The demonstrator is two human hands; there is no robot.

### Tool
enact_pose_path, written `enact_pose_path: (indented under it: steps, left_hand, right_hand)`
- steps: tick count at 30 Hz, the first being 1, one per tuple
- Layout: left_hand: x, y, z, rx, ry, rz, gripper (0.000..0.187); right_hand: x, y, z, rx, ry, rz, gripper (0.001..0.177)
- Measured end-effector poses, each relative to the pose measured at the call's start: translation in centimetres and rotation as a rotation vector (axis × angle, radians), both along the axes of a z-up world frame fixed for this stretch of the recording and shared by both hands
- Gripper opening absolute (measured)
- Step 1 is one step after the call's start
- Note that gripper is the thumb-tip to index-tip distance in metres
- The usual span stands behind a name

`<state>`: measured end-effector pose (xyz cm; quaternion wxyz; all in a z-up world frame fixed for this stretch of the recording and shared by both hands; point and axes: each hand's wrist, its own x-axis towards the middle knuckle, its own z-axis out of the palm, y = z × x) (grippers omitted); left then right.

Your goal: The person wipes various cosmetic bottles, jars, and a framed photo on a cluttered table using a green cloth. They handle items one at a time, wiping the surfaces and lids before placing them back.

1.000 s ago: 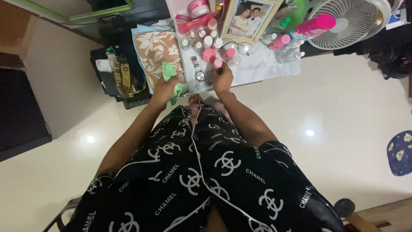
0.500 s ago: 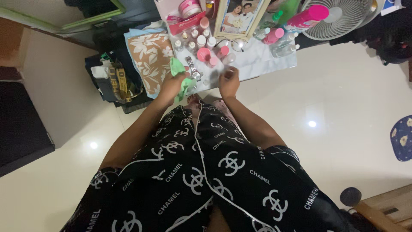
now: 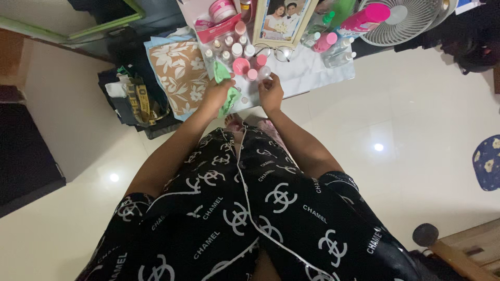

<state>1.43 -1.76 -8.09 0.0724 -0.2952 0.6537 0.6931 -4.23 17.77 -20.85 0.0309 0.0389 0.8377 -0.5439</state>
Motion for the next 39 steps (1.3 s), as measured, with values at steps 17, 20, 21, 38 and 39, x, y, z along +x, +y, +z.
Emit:
enact_pose_path:
  steps: [17,20,21,38,39]
  left_hand:
    - [3.2,-1.3,1.3,0.068,-0.017,0.079,0.035]
    - [5.2,-2.2,2.7,0.020,0.139,0.108,0.033]
    - [5.5,-2.2,3.3,-0.006,0.213,0.119,0.031]
    - [7.3,-1.2,6.9,0.255,0.218,0.496,0.034]
    - [7.2,-1.1,6.8,0.268,0.241,0.500,0.035]
  right_hand:
    - [-7.6,4.5,12.3,0.221,0.609,0.123,0.047]
    - [-13.0,5.0,17.4,0.340,0.706,0.183,0.049]
    - [-14.3,5.0,18.7,0.394,0.723,0.211,0.053]
    - [-21.7,5.0,19.7,0.499,0.568,0.519,0.024]
    - [-21.4,5.1,20.1,0.485,0.570,0.525,0.022]
